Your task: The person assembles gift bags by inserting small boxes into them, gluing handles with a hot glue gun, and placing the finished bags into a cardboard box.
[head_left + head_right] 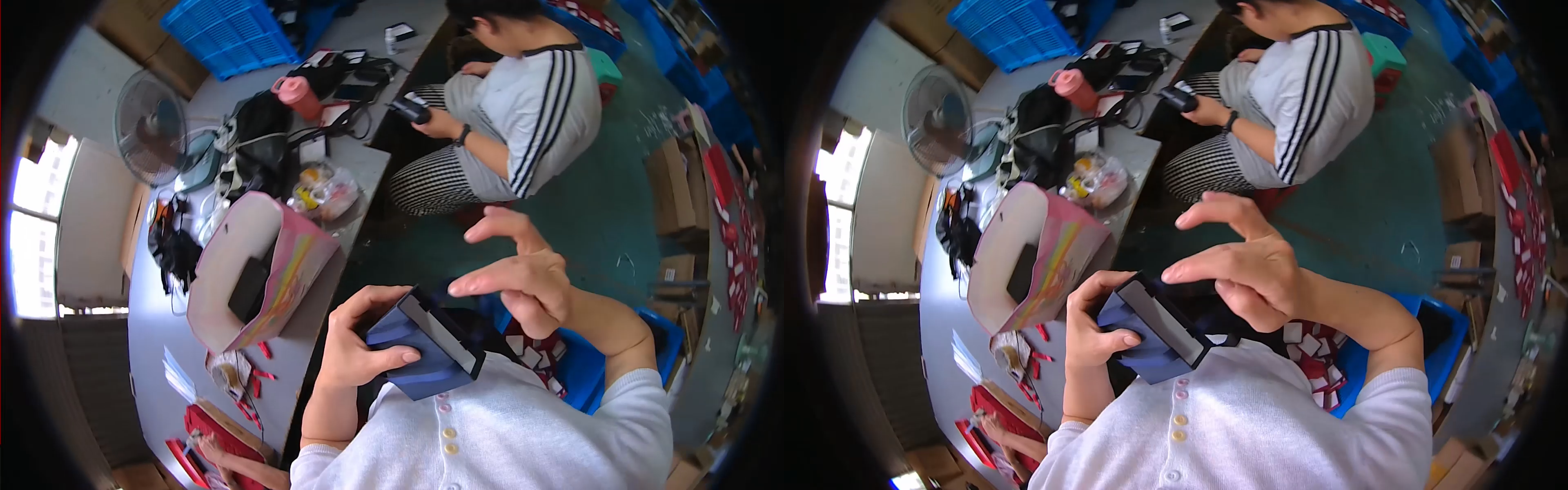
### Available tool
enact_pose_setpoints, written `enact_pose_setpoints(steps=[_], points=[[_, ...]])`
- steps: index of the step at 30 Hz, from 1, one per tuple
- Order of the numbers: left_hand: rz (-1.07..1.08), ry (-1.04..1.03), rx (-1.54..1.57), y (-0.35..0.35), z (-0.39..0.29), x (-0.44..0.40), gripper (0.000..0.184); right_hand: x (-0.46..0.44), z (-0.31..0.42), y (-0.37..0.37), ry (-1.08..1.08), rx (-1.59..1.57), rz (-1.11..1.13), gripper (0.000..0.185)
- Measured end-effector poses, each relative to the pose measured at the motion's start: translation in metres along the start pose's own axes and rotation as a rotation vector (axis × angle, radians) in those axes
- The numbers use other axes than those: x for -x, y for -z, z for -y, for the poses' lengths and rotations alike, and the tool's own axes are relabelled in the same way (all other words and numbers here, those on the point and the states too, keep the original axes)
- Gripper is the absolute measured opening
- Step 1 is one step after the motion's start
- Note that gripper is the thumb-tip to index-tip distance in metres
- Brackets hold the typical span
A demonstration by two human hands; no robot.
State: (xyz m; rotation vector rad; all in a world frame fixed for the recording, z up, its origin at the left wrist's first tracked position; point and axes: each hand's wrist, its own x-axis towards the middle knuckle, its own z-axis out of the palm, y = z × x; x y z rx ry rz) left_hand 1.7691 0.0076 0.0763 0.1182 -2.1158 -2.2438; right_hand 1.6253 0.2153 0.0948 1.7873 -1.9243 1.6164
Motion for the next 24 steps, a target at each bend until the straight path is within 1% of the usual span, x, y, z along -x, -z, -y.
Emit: enact_pose_setpoints(steps=[2,4,6,7,8,10,11,12,14,15,16,18,19,20,22,23,24], points=[[0.087,0.028,0.087,-0.012,-0.002,-0.025,0.064,0.013,0.005,0.018,0.016,0.176,0.022,0.033],[0.205,0.046,0.057,-0.027,-0.002,-0.05,0.064,0.027,0.008,0.028,0.094,0.33,0.03,0.029],[0.321,0.066,0.031,-0.043,0.002,-0.073,0.064,0.032,0.007,0.042,0.113,0.465,0.053,0.02],[0.373,0.051,0.031,-0.052,0.005,-0.085,0.063,0.037,0.004,0.046,0.126,0.577,0.03,0.018],[0.421,0.037,0.031,-0.06,0.007,-0.096,0.062,0.044,0.002,0.052,0.1,0.608,0.013,0.018],[0.53,0.094,0.081,-0.073,0.008,-0.117,0.062,0.057,-0.001,0.067,0.123,0.711,0.012,0.016],[0.558,0.094,0.06,-0.081,0.009,-0.13,0.062,0.062,-0.005,0.075,0.099,0.741,0.006,0.016],[0.584,0.093,0.041,-0.088,0.01,-0.143,0.062,0.062,-0.006,0.087,0.031,0.715,0.021,0.017],[0.63,0.08,0.104,-0.098,0.009,-0.17,0.061,0.066,-0.009,0.104,-0.14,0.513,-0.2,0.022],[0.634,0.069,0.169,-0.102,0.008,-0.185,0.061,0.065,-0.012,0.113,-0.144,0.429,-0.428,0.027],[0.622,-0.011,0.139,-0.108,0.009,-0.2,0.062,0.061,-0.02,0.118,-0.131,0.484,-0.722,0.026],[0.601,-0.084,0.118,-0.115,0.008,-0.227,0.063,0.059,-0.014,0.136,-0.147,0.437,-0.828,0.019],[0.61,-0.101,0.125,-0.121,0.006,-0.24,0.063,0.054,-0.005,0.146,-0.083,0.536,-0.664,0.016],[0.59,-0.16,0.142,-0.128,0.006,-0.25,0.063,0.044,0.008,0.156,-0.027,0.627,-0.499,0.014],[0.55,-0.272,0.153,-0.142,0.014,-0.27,0.064,0.034,0.023,0.167,0.189,0.582,-0.346,0.005],[0.542,-0.328,0.123,-0.15,0.017,-0.279,0.065,0.025,0.027,0.166,0.258,0.63,-0.431,0.001],[0.535,-0.376,0.091,-0.158,0.02,-0.287,0.066,0.015,0.027,0.164,0.32,0.677,-0.521,0.005]])
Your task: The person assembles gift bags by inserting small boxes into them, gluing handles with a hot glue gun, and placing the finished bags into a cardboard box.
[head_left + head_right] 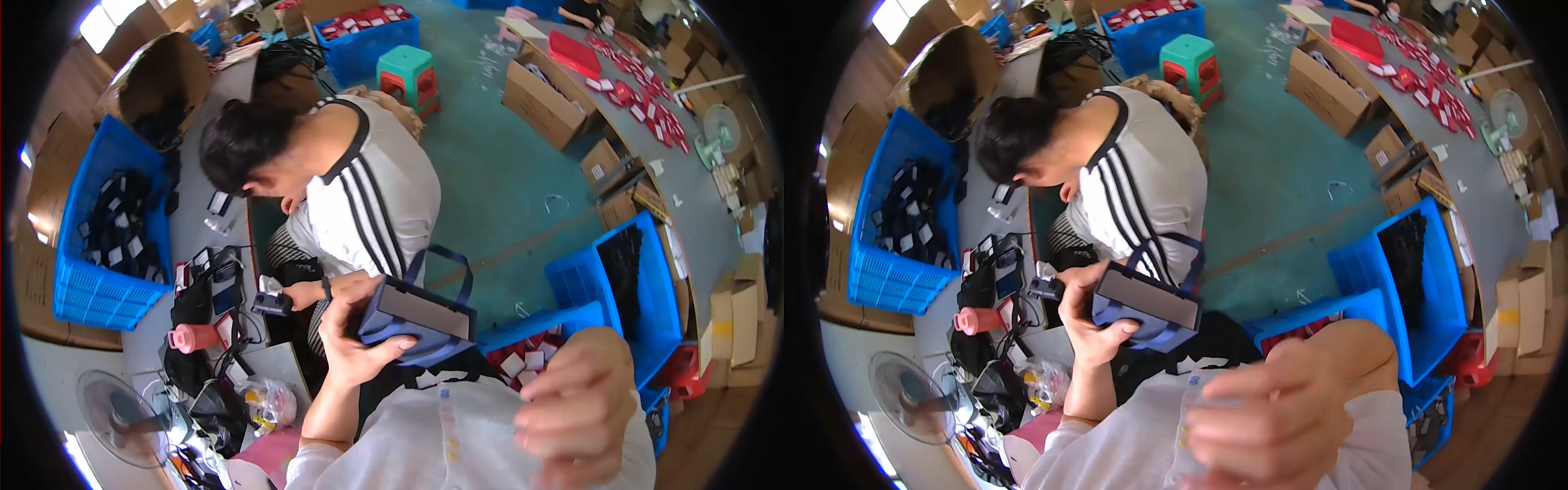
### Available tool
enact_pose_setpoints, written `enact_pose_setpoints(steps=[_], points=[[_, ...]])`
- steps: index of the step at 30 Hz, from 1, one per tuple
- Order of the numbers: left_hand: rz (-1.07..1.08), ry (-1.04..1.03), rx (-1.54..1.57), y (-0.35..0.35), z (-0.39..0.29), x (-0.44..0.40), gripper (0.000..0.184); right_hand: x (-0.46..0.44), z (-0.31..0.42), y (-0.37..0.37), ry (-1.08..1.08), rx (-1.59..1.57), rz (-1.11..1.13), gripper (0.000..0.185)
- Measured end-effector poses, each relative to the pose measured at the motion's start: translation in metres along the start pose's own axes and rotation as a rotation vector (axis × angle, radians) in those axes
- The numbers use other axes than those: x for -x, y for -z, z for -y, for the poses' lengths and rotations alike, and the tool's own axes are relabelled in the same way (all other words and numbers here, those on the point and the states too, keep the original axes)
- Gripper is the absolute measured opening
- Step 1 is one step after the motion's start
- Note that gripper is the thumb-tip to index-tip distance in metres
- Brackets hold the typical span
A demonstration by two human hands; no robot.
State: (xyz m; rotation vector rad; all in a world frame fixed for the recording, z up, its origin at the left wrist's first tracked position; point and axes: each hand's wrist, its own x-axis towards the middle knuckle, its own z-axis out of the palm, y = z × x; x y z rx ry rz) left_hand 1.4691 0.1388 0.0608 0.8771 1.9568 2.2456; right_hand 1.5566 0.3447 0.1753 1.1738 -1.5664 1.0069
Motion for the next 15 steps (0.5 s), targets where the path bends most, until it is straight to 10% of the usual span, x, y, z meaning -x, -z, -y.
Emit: enact_pose_setpoints(steps=[2,15], points=[[0.012,-0.03,-0.021,-0.012,0.012,-0.019,0.069,-0.005,-0.016,0.016,0.165,0.123,0.117,0.031],[0.054,0.204,0.049,-0.168,0.104,-0.179,0.059,0.036,-0.156,0.192,0.09,0.098,-0.099,0.024]])
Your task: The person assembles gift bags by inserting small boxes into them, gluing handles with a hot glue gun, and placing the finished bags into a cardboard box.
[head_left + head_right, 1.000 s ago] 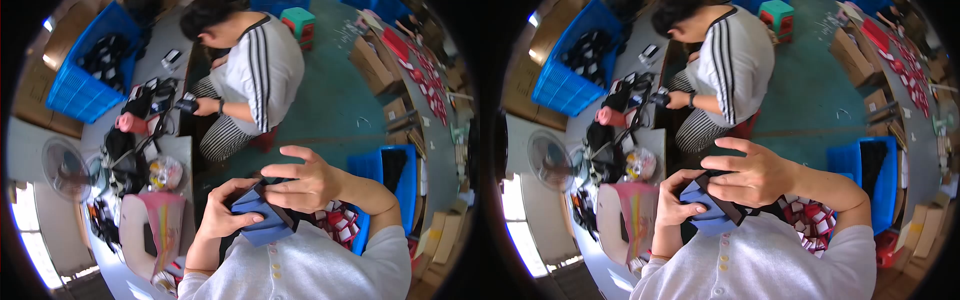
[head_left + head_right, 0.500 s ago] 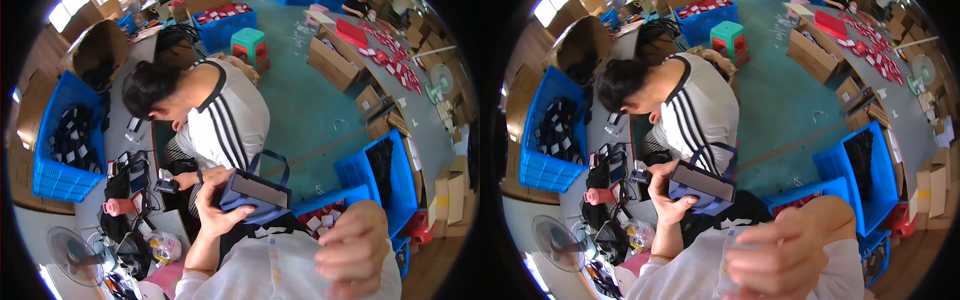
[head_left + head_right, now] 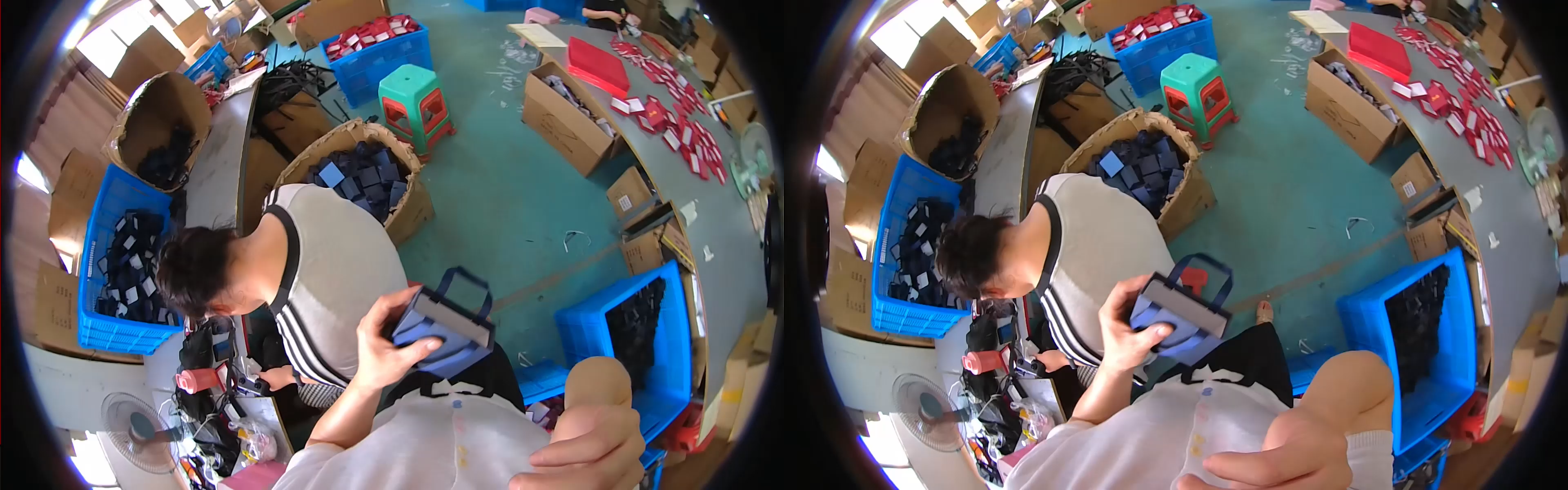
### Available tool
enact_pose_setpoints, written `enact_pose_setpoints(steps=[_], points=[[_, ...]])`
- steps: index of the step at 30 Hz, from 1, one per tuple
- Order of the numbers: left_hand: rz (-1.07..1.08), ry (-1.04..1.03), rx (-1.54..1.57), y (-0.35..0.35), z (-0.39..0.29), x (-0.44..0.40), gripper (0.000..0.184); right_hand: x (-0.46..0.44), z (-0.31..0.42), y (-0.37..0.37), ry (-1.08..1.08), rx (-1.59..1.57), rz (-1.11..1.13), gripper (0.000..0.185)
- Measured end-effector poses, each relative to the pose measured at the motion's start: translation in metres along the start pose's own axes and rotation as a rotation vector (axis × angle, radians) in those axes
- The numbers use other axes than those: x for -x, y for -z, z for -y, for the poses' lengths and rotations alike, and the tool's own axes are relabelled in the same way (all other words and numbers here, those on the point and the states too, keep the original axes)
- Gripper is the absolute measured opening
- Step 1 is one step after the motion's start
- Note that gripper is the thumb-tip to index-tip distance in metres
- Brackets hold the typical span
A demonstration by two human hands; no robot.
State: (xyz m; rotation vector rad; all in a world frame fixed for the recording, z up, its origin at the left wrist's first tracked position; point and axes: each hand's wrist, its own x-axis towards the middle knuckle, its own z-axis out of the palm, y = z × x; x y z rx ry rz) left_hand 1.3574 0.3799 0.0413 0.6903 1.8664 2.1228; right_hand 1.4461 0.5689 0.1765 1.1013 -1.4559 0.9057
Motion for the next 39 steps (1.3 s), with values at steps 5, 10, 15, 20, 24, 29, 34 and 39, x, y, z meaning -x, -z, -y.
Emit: enact_pose_setpoints(steps=[5,10,15,20,24,29,34,39], points=[[-0.046,0.035,-0.01,-0.058,0.012,-0.083,0.059,-0.006,-0.072,0.072,-0.077,-0.053,0.111,0.028],[-0.183,0.026,-0.072,-0.07,0.021,-0.15,0.062,0.023,-0.16,0.118,0.151,-0.199,0.033,0.031],[-0.36,-0.047,-0.054,-0.066,0.042,-0.219,0.066,0.083,-0.282,0.132,-1.055,0.021,0.161,0.009],[-0.358,-0.097,-0.033,-0.063,0.09,-0.317,0.069,0.128,-0.413,0.135,-1.126,-0.212,0.615,0.015],[-0.356,-0.143,-0.183,-0.058,0.118,-0.416,0.066,0.128,-0.523,0.141,-1.196,-0.301,0.876,0.013],[-0.416,-0.073,-0.298,-0.064,0.122,-0.528,0.062,0.128,-0.639,0.152,-1.069,-0.202,0.951,0.01],[-0.423,0.015,-0.1,-0.044,0.13,-0.611,0.061,0.15,-0.77,0.168,-1.428,-0.744,0.639,0.026],[-0.499,0.067,-0.188,-0.046,0.138,-0.688,0.061,0.119,-0.863,0.132,-0.646,-0.424,0.673,0.02]])
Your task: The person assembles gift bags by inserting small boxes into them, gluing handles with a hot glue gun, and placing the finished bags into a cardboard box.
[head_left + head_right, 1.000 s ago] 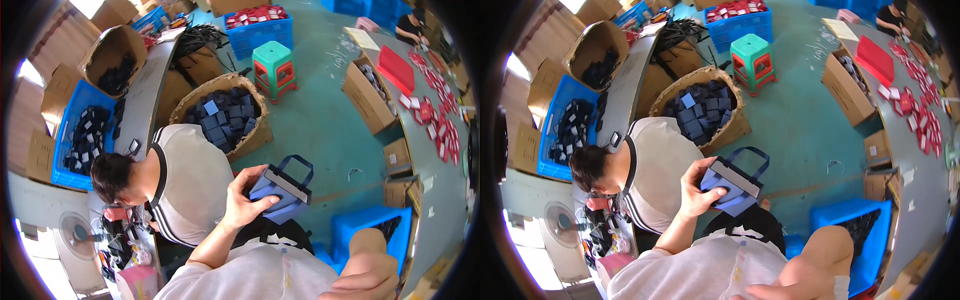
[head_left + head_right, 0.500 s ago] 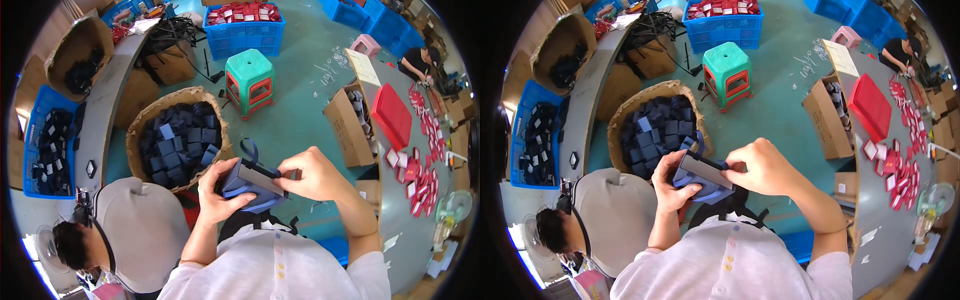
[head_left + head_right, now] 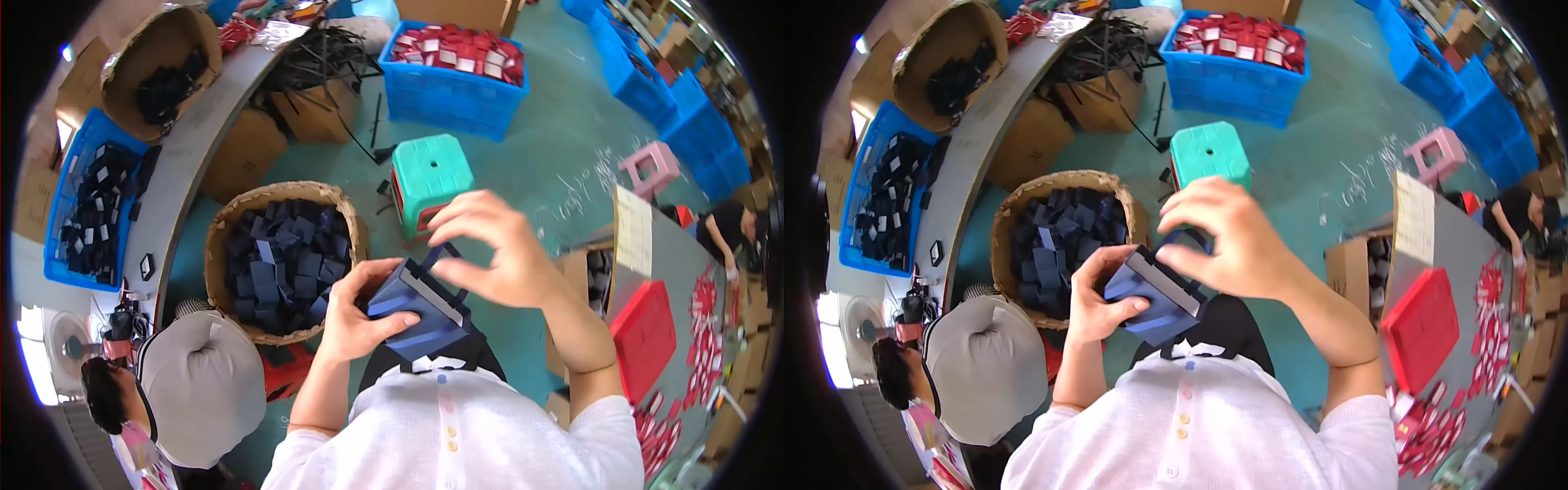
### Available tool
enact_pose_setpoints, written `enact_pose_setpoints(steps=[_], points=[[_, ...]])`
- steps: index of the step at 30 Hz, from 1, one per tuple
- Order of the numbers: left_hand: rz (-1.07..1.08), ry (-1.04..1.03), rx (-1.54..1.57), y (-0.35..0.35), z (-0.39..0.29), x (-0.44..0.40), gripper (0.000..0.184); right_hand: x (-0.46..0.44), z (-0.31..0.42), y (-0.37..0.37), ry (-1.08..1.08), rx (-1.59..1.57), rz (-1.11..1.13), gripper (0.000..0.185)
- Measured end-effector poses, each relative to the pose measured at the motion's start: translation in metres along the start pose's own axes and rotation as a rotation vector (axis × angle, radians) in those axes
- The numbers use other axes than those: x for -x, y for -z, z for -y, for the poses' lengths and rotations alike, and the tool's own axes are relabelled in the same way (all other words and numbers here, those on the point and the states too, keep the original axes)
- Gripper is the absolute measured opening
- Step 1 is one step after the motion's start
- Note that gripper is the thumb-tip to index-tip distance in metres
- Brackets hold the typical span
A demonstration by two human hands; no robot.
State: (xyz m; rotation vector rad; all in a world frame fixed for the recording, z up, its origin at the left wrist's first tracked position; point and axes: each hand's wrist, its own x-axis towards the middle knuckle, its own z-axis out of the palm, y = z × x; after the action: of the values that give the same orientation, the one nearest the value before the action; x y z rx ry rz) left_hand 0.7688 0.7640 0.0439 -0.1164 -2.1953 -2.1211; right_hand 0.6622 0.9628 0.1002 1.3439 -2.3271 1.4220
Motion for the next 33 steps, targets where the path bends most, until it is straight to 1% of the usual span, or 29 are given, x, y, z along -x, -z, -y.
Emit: enact_pose_setpoints(steps=[2,4,5,7,9,10,11,12,14,15,16,18,19,20,22,23,24,26,27,28,30,32,33], points=[[-0.066,0.025,0.004,-0.013,-0.003,-0.021,0.061,-0.023,-0.029,0.004,-0.092,-0.051,0.268,0.02],[-0.132,0.042,-0.057,-0.02,-0.009,-0.039,0.061,-0.043,-0.051,0.003,-0.078,-0.059,0.386,0.017],[-0.177,0.044,-0.102,-0.023,-0.01,-0.046,0.06,-0.051,-0.06,0.003,-0.061,-0.081,0.417,0.017],[-0.239,0.075,-0.137,-0.023,-0.008,-0.058,0.06,-0.068,-0.073,0.0,0.064,0.008,0.429,0.016],[-0.28,0.099,-0.178,-0.018,-0.004,-0.066,0.06,-0.083,-0.094,-0.009,0.101,-0.064,0.484,0.015],[-0.319,0.126,-0.119,-0.015,-0.002,-0.071,0.06,-0.092,-0.104,-0.011,0.115,-0.114,0.521,0.014],[-0.356,0.154,-0.058,-0.012,0.001,-0.075,0.06,-0.108,-0.113,-0.009,0.031,-0.304,0.65,0.015],[-0.352,0.143,0.053,-0.004,0.002,-0.079,0.062,-0.123,-0.118,-0.007,-0.326,-0.604,0.792,0.017],[-0.378,0.128,0.136,0.011,0.013,-0.087,0.064,-0.143,-0.143,-0.024,-0.412,-1.005,0.606,0.024],[-0.391,0.126,0.135,0.017,0.015,-0.095,0.064,-0.155,-0.152,-0.029,-0.342,-0.956,0.549,0.028],[-0.404,0.124,0.167,0.023,0.017,-0.102,0.064,-0.165,-0.157,-0.032,-0.337,-0.956,0.558,0.028],[-0.419,0.115,0.201,0.042,0.023,-0.121,0.065,-0.19,-0.164,-0.034,-0.258,-0.715,0.542,0.028],[-0.429,0.116,0.212,0.052,0.029,-0.129,0.065,-0.201,-0.164,-0.038,-0.22,-0.595,0.457,0.027],[-0.438,0.118,0.225,0.063,0.034,-0.138,0.065,-0.213,-0.164,-0.04,-0.22,-0.589,0.461,0.027],[-0.449,0.112,0.214,0.087,0.04,-0.16,0.064,-0.242,-0.166,-0.049,-0.196,-0.389,0.736,0.025],[-0.462,0.115,0.198,0.1,0.042,-0.167,0.064,-0.253,-0.168,-0.065,-0.131,-0.348,0.785,0.025],[-0.479,0.118,0.208,0.112,0.042,-0.176,0.064,-0.266,-0.177,-0.077,-0.13,-0.348,0.805,0.025],[-0.515,0.116,0.171,0.141,0.04,-0.191,0.064,-0.296,-0.191,-0.102,-0.308,-0.633,0.883,0.024],[-0.532,0.082,0.211,0.157,0.044,-0.194,0.064,-0.313,-0.195,-0.108,-0.34,-0.614,0.82,0.021],[-0.561,0.047,0.274,0.171,0.047,-0.198,0.066,-0.329,-0.209,-0.117,-0.175,-0.469,0.716,0.022],[-0.64,0.068,0.302,0.197,0.054,-0.2,0.068,-0.347,-0.233,-0.142,-0.209,-0.329,0.322,0.027],[-0.688,0.072,0.289,0.213,0.051,-0.205,0.069,-0.37,-0.248,-0.148,-0.359,-0.346,0.269,0.026],[-0.711,0.062,0.244,0.221,0.051,-0.208,0.068,-0.38,-0.248,-0.147,-0.374,-0.431,0.32,0.024]])
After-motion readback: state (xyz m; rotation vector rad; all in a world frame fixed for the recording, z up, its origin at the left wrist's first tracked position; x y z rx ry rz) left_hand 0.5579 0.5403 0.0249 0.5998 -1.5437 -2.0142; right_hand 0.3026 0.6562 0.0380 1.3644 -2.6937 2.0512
